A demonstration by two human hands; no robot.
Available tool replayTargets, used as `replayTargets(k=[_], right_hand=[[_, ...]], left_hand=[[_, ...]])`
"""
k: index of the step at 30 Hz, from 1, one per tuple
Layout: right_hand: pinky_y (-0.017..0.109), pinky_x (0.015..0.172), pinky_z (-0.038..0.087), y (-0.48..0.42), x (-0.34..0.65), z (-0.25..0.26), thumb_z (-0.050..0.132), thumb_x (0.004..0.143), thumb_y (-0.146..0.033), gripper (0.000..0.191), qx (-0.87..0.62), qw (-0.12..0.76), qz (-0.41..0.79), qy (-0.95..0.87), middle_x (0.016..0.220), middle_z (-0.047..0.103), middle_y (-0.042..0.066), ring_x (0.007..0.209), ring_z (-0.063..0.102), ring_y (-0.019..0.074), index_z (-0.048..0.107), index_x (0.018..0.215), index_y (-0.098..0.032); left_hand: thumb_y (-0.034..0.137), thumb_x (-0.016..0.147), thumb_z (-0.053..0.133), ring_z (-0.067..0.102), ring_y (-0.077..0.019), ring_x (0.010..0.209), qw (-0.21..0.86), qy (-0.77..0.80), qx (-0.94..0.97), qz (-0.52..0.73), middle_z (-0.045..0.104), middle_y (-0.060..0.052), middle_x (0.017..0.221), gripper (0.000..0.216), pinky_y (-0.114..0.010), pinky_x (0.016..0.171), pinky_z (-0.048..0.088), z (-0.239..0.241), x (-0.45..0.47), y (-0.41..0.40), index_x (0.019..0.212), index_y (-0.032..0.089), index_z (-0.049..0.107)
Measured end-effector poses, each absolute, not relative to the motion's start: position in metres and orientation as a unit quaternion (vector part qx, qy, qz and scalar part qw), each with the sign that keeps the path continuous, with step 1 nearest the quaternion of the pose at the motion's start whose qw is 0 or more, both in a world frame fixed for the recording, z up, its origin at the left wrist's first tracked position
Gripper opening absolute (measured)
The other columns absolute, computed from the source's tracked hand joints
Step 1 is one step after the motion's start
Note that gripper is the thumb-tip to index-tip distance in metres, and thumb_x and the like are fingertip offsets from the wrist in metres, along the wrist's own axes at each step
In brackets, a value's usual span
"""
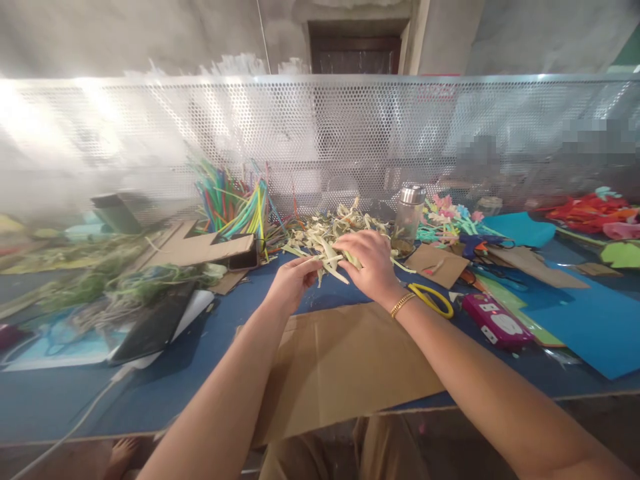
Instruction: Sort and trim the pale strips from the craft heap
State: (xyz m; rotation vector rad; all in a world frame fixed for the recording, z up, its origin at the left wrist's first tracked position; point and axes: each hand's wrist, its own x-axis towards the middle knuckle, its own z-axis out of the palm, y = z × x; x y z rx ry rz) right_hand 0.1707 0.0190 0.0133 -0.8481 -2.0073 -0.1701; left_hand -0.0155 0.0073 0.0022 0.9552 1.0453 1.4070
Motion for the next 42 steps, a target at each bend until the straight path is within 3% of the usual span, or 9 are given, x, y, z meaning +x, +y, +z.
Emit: replayTargets(k=[5, 11, 15, 19, 25, 30, 36, 42], right_hand=[[0.042, 0.093, 0.025, 0.016, 0.167, 0.012, 0.056, 0.091, -0.037, 0.018, -0.297, 0.39, -0.076, -0.869, 0.098, 0.072, -0.003, 0.1, 0.049, 0.021, 0.073, 0.097, -0.038], [0.038, 0.088, 0.028, 0.012, 0.162, 0.012, 0.056, 0.089, -0.047, 0.025, -0.298, 0.407, -0.033, -0.863, 0.089, 0.072, -0.001, 0.09, 0.051, 0.0188, 0.073, 0.083, -0.03], [0.034, 0.085, 0.031, 0.01, 0.156, 0.008, 0.056, 0.09, -0.044, 0.028, -0.324, 0.437, 0.009, -0.839, 0.081, 0.069, 0.001, 0.084, 0.053, 0.0175, 0.07, 0.077, -0.025], [0.029, 0.071, 0.035, 0.016, 0.151, -0.002, 0.053, 0.09, -0.041, 0.033, -0.38, 0.463, 0.115, -0.792, 0.068, 0.062, 0.001, 0.07, 0.053, 0.0155, 0.065, 0.068, -0.02], [0.027, 0.066, 0.035, 0.021, 0.15, -0.007, 0.056, 0.084, -0.039, 0.03, -0.417, 0.462, 0.219, -0.751, 0.064, 0.057, 0.0, 0.067, 0.05, 0.0149, 0.063, 0.062, -0.021], [0.026, 0.06, 0.032, 0.02, 0.148, -0.007, 0.058, 0.079, -0.044, 0.031, -0.419, 0.467, 0.31, -0.715, 0.058, 0.052, -0.002, 0.063, 0.047, 0.0141, 0.061, 0.059, -0.021], [0.026, 0.056, 0.029, 0.019, 0.143, -0.007, 0.06, 0.07, -0.033, 0.02, -0.414, 0.476, 0.422, -0.651, 0.053, 0.046, -0.004, 0.056, 0.038, 0.0117, 0.058, 0.055, -0.02], [0.026, 0.054, 0.027, 0.018, 0.144, -0.002, 0.059, 0.064, -0.029, 0.016, -0.426, 0.459, 0.454, -0.633, 0.049, 0.042, -0.005, 0.054, 0.036, 0.0107, 0.057, 0.052, -0.019]], left_hand=[[0.022, 0.053, 0.08, 0.045, -0.0062, 0.05, 0.54, 0.444, 0.412, 0.585, 0.054, 0.003, 0.056, 0.02, -0.021, 0.049, 0.034, 0.002, -0.012, 0.005, 0.065, 0.015, 0.066], [0.032, 0.056, 0.08, 0.046, -0.0077, 0.052, 0.49, 0.47, 0.469, 0.565, 0.061, -0.001, 0.063, 0.026, -0.021, 0.049, 0.032, 0.002, -0.011, 0.004, 0.074, 0.015, 0.071], [0.033, 0.057, 0.08, 0.047, -0.0086, 0.053, 0.449, 0.481, 0.476, 0.582, 0.064, -0.001, 0.065, 0.028, -0.022, 0.051, 0.034, 0.001, -0.01, 0.004, 0.077, 0.015, 0.072], [0.033, 0.055, 0.081, 0.055, -0.0121, 0.062, 0.395, 0.488, 0.49, 0.605, 0.069, -0.003, 0.074, 0.032, -0.024, 0.059, 0.04, -0.002, -0.007, 0.005, 0.08, 0.016, 0.073], [0.031, 0.059, 0.079, 0.06, -0.0157, 0.07, 0.351, 0.484, 0.527, 0.605, 0.07, -0.003, 0.078, 0.026, -0.025, 0.066, 0.044, -0.005, -0.004, 0.005, 0.08, 0.017, 0.072], [0.03, 0.062, 0.075, 0.058, -0.0139, 0.065, 0.343, 0.485, 0.537, 0.599, 0.067, -0.001, 0.07, 0.02, -0.024, 0.061, 0.042, -0.007, -0.004, 0.006, 0.078, 0.018, 0.068], [0.029, 0.06, 0.075, 0.057, -0.0137, 0.064, 0.344, 0.483, 0.533, 0.603, 0.067, 0.0, 0.07, 0.02, -0.023, 0.06, 0.041, -0.007, -0.001, 0.005, 0.077, 0.019, 0.067], [0.031, 0.065, 0.071, 0.051, -0.0119, 0.057, 0.334, 0.5, 0.536, 0.592, 0.061, 0.002, 0.061, 0.016, -0.023, 0.055, 0.037, -0.01, 0.001, 0.005, 0.074, 0.019, 0.065]])
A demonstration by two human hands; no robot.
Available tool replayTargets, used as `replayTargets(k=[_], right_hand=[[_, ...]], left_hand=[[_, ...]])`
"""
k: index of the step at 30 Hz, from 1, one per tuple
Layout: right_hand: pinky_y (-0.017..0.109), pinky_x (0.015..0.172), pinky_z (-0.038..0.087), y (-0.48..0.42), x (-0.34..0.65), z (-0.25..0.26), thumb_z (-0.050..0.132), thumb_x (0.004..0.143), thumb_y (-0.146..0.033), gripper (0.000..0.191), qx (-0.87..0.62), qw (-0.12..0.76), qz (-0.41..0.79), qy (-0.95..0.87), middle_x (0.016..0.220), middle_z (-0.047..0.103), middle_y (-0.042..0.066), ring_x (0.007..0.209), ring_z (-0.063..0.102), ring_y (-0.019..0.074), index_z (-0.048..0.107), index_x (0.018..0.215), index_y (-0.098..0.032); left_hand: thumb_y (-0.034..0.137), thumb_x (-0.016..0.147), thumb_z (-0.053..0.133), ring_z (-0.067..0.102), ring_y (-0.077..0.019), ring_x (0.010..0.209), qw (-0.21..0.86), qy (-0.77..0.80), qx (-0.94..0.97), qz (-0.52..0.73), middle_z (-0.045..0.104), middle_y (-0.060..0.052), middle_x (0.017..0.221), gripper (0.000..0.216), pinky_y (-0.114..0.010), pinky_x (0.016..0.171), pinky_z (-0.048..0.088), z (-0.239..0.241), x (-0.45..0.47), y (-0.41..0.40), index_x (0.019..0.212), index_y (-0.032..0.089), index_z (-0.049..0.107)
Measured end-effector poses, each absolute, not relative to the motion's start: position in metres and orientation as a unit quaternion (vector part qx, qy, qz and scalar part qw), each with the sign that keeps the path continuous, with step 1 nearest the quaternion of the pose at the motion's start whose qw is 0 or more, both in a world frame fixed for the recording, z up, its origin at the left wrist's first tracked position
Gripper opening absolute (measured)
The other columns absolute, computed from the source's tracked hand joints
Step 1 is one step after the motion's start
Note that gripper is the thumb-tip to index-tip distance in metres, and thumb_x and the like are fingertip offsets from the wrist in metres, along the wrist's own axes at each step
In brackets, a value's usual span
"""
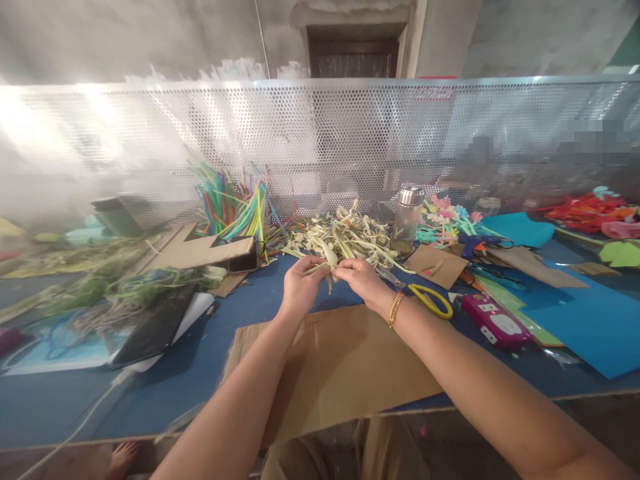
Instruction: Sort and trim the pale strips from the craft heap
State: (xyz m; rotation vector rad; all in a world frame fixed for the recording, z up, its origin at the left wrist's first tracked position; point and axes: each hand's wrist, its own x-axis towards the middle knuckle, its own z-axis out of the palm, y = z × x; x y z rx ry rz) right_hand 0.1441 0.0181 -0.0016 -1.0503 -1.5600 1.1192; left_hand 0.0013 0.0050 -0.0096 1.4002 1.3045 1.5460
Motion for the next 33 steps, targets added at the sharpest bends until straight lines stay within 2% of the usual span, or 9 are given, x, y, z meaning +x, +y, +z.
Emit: replayTargets(k=[12, 17, 24, 33], right_hand=[[0.026, 0.06, 0.031, 0.0177, 0.147, 0.0022, 0.058, 0.059, -0.027, 0.015, -0.464, 0.446, 0.47, -0.604, 0.05, 0.049, -0.003, 0.06, 0.041, 0.0118, 0.058, 0.048, -0.017], [0.027, 0.064, 0.032, 0.0166, 0.1473, 0.003, 0.058, 0.058, -0.029, 0.016, -0.467, 0.451, 0.472, -0.596, 0.053, 0.051, -0.002, 0.064, 0.044, 0.0132, 0.058, 0.048, -0.018], [0.027, 0.066, 0.033, 0.0158, 0.1453, -0.0005, 0.062, 0.065, -0.043, 0.025, -0.418, 0.433, 0.507, -0.617, 0.061, 0.053, -0.002, 0.066, 0.044, 0.0129, 0.061, 0.062, -0.018], [0.027, 0.062, 0.029, 0.0136, 0.1436, 0.0026, 0.059, 0.06, -0.029, 0.014, -0.44, 0.462, 0.495, -0.59, 0.053, 0.047, -0.004, 0.061, 0.039, 0.0118, 0.056, 0.052, -0.018]], left_hand=[[0.034, 0.076, 0.06, 0.053, -0.0132, 0.066, 0.208, 0.512, 0.641, 0.532, 0.063, 0.002, 0.07, 0.015, -0.022, 0.061, 0.039, -0.0125, 0.0021, 0.0007, 0.079, 0.02, 0.064], [0.034, 0.076, 0.06, 0.053, -0.0132, 0.065, 0.227, 0.513, 0.637, 0.528, 0.063, 0.002, 0.07, 0.015, -0.023, 0.061, 0.039, -0.0125, 0.0011, 0.0014, 0.08, 0.02, 0.063], [0.034, 0.073, 0.062, 0.05, -0.0121, 0.06, 0.278, 0.534, 0.566, 0.563, 0.056, 0.003, 0.063, 0.017, -0.023, 0.058, 0.038, -0.0104, -0.0004, 0.0044, 0.072, 0.018, 0.059], [0.034, 0.078, 0.058, 0.051, -0.0123, 0.063, 0.251, 0.517, 0.594, 0.563, 0.058, 0.002, 0.067, 0.016, -0.023, 0.061, 0.039, -0.0078, 0.0048, -0.0003, 0.072, 0.019, 0.058]])
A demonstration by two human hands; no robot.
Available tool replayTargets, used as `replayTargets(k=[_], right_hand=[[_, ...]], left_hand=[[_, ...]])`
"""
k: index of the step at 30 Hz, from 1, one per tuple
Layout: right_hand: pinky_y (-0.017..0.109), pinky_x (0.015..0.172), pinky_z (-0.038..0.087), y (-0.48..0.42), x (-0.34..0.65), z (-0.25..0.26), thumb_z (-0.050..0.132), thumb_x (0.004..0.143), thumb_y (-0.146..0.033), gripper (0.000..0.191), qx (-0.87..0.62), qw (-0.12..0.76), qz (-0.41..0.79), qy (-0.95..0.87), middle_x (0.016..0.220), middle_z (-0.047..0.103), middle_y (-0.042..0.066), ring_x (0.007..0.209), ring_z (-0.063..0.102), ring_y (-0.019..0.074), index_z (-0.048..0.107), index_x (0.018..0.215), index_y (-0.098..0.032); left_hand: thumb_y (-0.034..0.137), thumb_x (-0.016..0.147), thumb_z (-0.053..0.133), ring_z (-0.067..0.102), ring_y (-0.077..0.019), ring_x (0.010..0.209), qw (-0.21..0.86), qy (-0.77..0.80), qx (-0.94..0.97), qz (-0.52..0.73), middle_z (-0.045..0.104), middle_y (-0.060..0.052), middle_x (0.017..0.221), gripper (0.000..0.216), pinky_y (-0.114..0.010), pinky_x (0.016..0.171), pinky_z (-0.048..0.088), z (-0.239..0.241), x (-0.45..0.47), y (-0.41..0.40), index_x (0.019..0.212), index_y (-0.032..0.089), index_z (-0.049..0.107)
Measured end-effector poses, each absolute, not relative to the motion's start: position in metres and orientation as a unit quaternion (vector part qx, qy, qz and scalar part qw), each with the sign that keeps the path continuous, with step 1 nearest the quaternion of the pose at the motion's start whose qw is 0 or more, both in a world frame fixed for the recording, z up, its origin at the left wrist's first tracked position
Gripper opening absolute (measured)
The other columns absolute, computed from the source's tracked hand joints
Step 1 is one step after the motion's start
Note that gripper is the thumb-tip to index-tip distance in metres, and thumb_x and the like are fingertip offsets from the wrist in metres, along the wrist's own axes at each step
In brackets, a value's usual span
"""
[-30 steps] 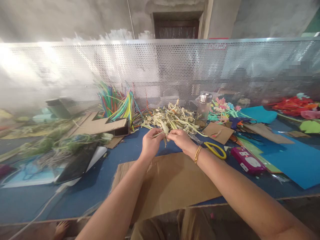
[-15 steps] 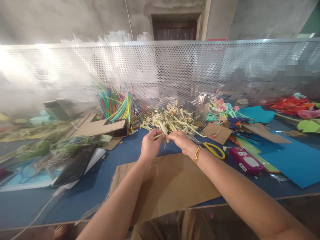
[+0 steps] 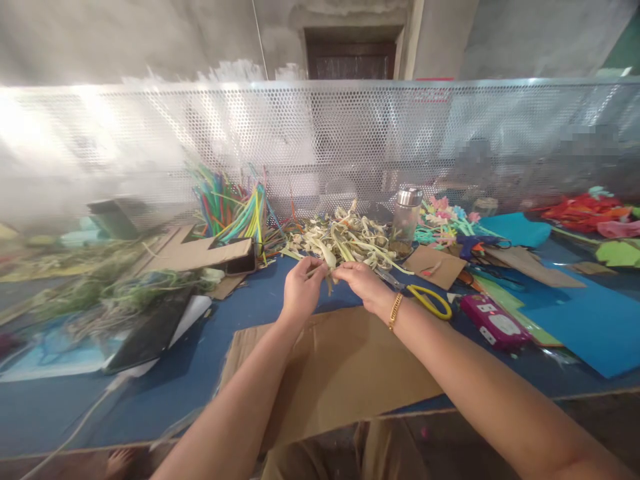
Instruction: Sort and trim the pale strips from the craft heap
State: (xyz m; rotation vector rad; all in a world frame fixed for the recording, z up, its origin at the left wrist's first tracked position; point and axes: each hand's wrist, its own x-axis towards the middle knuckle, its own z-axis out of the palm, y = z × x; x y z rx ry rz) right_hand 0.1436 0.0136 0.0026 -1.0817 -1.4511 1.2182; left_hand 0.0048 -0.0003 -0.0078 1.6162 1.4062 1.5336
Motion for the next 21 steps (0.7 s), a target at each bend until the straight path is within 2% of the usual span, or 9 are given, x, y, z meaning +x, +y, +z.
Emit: replayTargets(k=[6, 9, 15, 21], right_hand=[[0.027, 0.057, 0.025, 0.014, 0.146, 0.005, 0.057, 0.058, -0.026, 0.014, -0.446, 0.457, 0.512, -0.574, 0.047, 0.04, -0.006, 0.055, 0.033, 0.0102, 0.054, 0.047, -0.018], [0.027, 0.057, 0.026, 0.015, 0.147, 0.005, 0.056, 0.058, -0.025, 0.015, -0.448, 0.462, 0.506, -0.574, 0.048, 0.042, -0.005, 0.055, 0.034, 0.0103, 0.054, 0.046, -0.018], [0.027, 0.055, 0.025, 0.017, 0.146, 0.003, 0.059, 0.06, -0.029, 0.017, -0.465, 0.482, 0.478, -0.568, 0.046, 0.038, -0.005, 0.053, 0.032, 0.0101, 0.056, 0.047, -0.018], [0.027, 0.055, 0.028, 0.021, 0.147, -0.005, 0.065, 0.064, -0.042, 0.026, -0.484, 0.514, 0.415, -0.574, 0.049, 0.047, -0.004, 0.054, 0.038, 0.0114, 0.063, 0.056, -0.018]], left_hand=[[0.034, 0.084, 0.053, 0.055, -0.0142, 0.069, 0.144, 0.518, 0.67, 0.512, 0.063, 0.001, 0.074, 0.016, -0.025, 0.064, 0.038, -0.009, 0.002, -0.001, 0.078, 0.021, 0.058], [0.033, 0.084, 0.053, 0.057, -0.0152, 0.071, 0.114, 0.524, 0.692, 0.483, 0.066, 0.0, 0.078, 0.013, -0.025, 0.066, 0.039, -0.008, 0.002, -0.002, 0.081, 0.021, 0.058], [0.03, 0.084, 0.054, 0.059, -0.0156, 0.073, 0.108, 0.527, 0.701, 0.468, 0.068, 0.0, 0.083, 0.009, -0.025, 0.066, 0.039, -0.006, 0.001, -0.004, 0.085, 0.023, 0.058], [0.033, 0.083, 0.056, 0.058, -0.0147, 0.067, 0.142, 0.539, 0.677, 0.481, 0.068, 0.001, 0.079, 0.013, -0.024, 0.06, 0.037, -0.011, -0.003, 0.0, 0.092, 0.024, 0.056]])
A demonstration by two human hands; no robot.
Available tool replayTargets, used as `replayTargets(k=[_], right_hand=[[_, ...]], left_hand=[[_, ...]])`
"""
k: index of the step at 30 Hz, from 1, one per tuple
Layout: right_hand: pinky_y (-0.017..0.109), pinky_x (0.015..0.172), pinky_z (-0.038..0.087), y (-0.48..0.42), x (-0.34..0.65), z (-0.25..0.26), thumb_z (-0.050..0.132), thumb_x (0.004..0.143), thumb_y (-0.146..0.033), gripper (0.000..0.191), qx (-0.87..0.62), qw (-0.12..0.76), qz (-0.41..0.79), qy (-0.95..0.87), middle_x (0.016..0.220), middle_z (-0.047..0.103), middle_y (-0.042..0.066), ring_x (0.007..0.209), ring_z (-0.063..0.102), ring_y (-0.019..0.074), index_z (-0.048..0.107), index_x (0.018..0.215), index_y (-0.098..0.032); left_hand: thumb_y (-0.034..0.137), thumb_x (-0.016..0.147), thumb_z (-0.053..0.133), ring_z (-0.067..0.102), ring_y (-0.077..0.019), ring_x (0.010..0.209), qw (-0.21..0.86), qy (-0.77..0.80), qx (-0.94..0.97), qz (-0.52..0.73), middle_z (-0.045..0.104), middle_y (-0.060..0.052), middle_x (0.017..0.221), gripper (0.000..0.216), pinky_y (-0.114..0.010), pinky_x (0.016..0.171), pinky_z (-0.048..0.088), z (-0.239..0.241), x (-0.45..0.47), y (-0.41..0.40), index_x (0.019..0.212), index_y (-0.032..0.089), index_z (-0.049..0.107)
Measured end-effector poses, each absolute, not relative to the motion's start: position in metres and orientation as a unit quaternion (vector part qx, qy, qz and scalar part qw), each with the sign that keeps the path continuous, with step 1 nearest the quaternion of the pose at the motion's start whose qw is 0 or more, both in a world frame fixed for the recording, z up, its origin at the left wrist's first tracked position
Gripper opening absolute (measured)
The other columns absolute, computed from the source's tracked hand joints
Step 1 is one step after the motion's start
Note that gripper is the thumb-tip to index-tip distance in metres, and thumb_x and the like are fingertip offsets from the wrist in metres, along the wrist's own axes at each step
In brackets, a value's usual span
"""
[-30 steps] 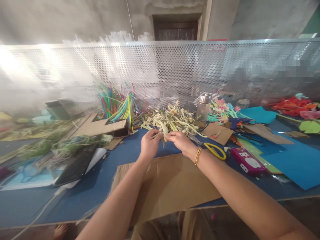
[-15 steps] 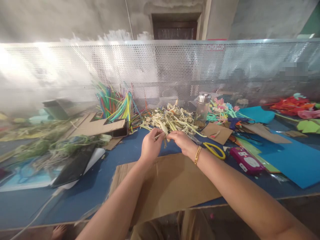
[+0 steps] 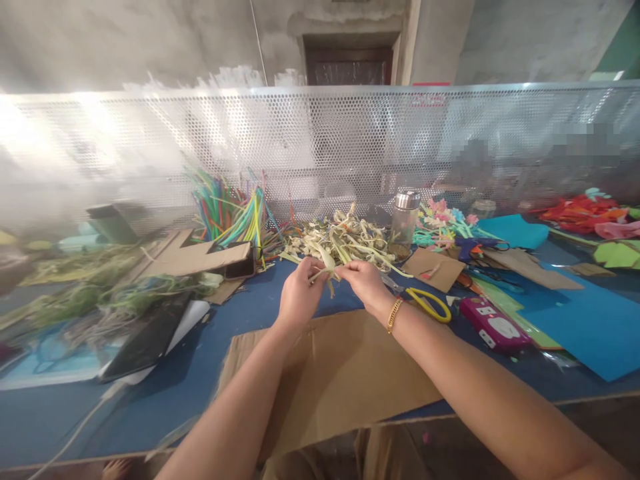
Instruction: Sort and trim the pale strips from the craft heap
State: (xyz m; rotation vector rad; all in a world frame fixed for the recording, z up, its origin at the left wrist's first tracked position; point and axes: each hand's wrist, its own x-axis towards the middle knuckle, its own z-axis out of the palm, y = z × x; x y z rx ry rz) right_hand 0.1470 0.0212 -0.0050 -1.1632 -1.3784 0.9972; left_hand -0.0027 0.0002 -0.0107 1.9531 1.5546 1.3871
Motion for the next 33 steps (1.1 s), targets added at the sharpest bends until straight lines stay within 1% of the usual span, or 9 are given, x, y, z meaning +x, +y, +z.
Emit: replayTargets(k=[3, 5, 8, 13, 16, 21, 26, 30, 33], right_hand=[[0.026, 0.054, 0.029, 0.022, 0.148, -0.008, 0.066, 0.065, -0.043, 0.027, -0.501, 0.501, 0.386, -0.591, 0.052, 0.053, -0.002, 0.054, 0.041, 0.0115, 0.066, 0.06, -0.017], [0.026, 0.053, 0.029, 0.022, 0.148, -0.008, 0.065, 0.066, -0.043, 0.027, -0.507, 0.497, 0.372, -0.599, 0.052, 0.054, -0.002, 0.053, 0.042, 0.0114, 0.066, 0.06, -0.017], [0.026, 0.052, 0.027, 0.019, 0.146, -0.007, 0.063, 0.067, -0.041, 0.026, -0.509, 0.488, 0.374, -0.602, 0.049, 0.05, -0.003, 0.051, 0.04, 0.011, 0.063, 0.056, -0.017], [0.026, 0.052, 0.026, 0.015, 0.141, -0.007, 0.064, 0.061, -0.037, 0.021, -0.486, 0.465, 0.439, -0.596, 0.049, 0.045, -0.004, 0.052, 0.037, 0.0102, 0.063, 0.058, -0.017], [0.026, 0.052, 0.025, 0.014, 0.14, -0.007, 0.062, 0.06, -0.035, 0.02, -0.487, 0.472, 0.45, -0.581, 0.047, 0.04, -0.005, 0.051, 0.034, 0.0097, 0.059, 0.054, -0.017], [0.026, 0.051, 0.023, 0.011, 0.137, -0.004, 0.058, 0.058, -0.03, 0.016, -0.496, 0.482, 0.451, -0.564, 0.047, 0.038, -0.005, 0.05, 0.032, 0.0092, 0.051, 0.049, -0.018], [0.025, 0.05, 0.024, 0.01, 0.136, -0.004, 0.056, 0.058, -0.029, 0.016, -0.495, 0.486, 0.445, -0.566, 0.047, 0.039, -0.005, 0.051, 0.033, 0.0092, 0.049, 0.048, -0.019], [0.025, 0.051, 0.026, 0.01, 0.136, -0.004, 0.056, 0.058, -0.028, 0.014, -0.505, 0.49, 0.437, -0.561, 0.048, 0.042, -0.005, 0.052, 0.036, 0.0101, 0.05, 0.049, -0.019], [0.025, 0.05, 0.026, 0.011, 0.135, -0.005, 0.056, 0.058, -0.028, 0.015, -0.505, 0.501, 0.43, -0.555, 0.047, 0.042, -0.005, 0.051, 0.036, 0.0101, 0.049, 0.048, -0.019]], left_hand=[[0.034, 0.082, 0.056, 0.057, -0.0149, 0.064, 0.155, 0.548, 0.664, 0.484, 0.067, 0.0, 0.077, 0.015, -0.024, 0.059, 0.037, -0.013, -0.003, 0.002, 0.092, 0.023, 0.057], [0.035, 0.082, 0.055, 0.055, -0.0142, 0.059, 0.156, 0.558, 0.663, 0.474, 0.066, 0.002, 0.074, 0.016, -0.024, 0.056, 0.034, -0.013, -0.004, 0.001, 0.094, 0.024, 0.057], [0.034, 0.083, 0.054, 0.053, -0.0135, 0.057, 0.168, 0.567, 0.662, 0.46, 0.065, 0.003, 0.072, 0.015, -0.024, 0.054, 0.032, -0.013, -0.003, 0.0, 0.095, 0.026, 0.057], [0.028, 0.08, 0.054, 0.058, -0.015, 0.065, 0.197, 0.573, 0.651, 0.457, 0.067, 0.001, 0.077, 0.011, -0.024, 0.059, 0.036, -0.016, -0.003, 0.003, 0.091, 0.025, 0.056], [0.026, 0.079, 0.053, 0.058, -0.0154, 0.065, 0.211, 0.566, 0.646, 0.466, 0.065, 0.002, 0.072, 0.008, -0.025, 0.06, 0.037, -0.019, -0.003, 0.007, 0.087, 0.024, 0.055], [0.026, 0.081, 0.051, 0.058, -0.0157, 0.062, 0.232, 0.558, 0.636, 0.48, 0.062, 0.003, 0.063, 0.005, -0.026, 0.061, 0.038, -0.022, -0.002, 0.009, 0.084, 0.024, 0.053], [0.026, 0.082, 0.049, 0.056, -0.0159, 0.059, 0.22, 0.568, 0.639, 0.469, 0.06, 0.003, 0.061, 0.004, -0.026, 0.06, 0.037, -0.016, 0.0, 0.003, 0.083, 0.025, 0.052], [0.026, 0.084, 0.047, 0.056, -0.0158, 0.06, 0.187, 0.569, 0.665, 0.446, 0.061, 0.003, 0.065, 0.006, -0.025, 0.059, 0.036, -0.01, 0.003, -0.003, 0.085, 0.025, 0.052], [0.027, 0.085, 0.047, 0.057, -0.0161, 0.062, 0.184, 0.558, 0.678, 0.442, 0.062, 0.002, 0.068, 0.005, -0.025, 0.06, 0.036, -0.01, 0.004, -0.004, 0.086, 0.025, 0.051]])
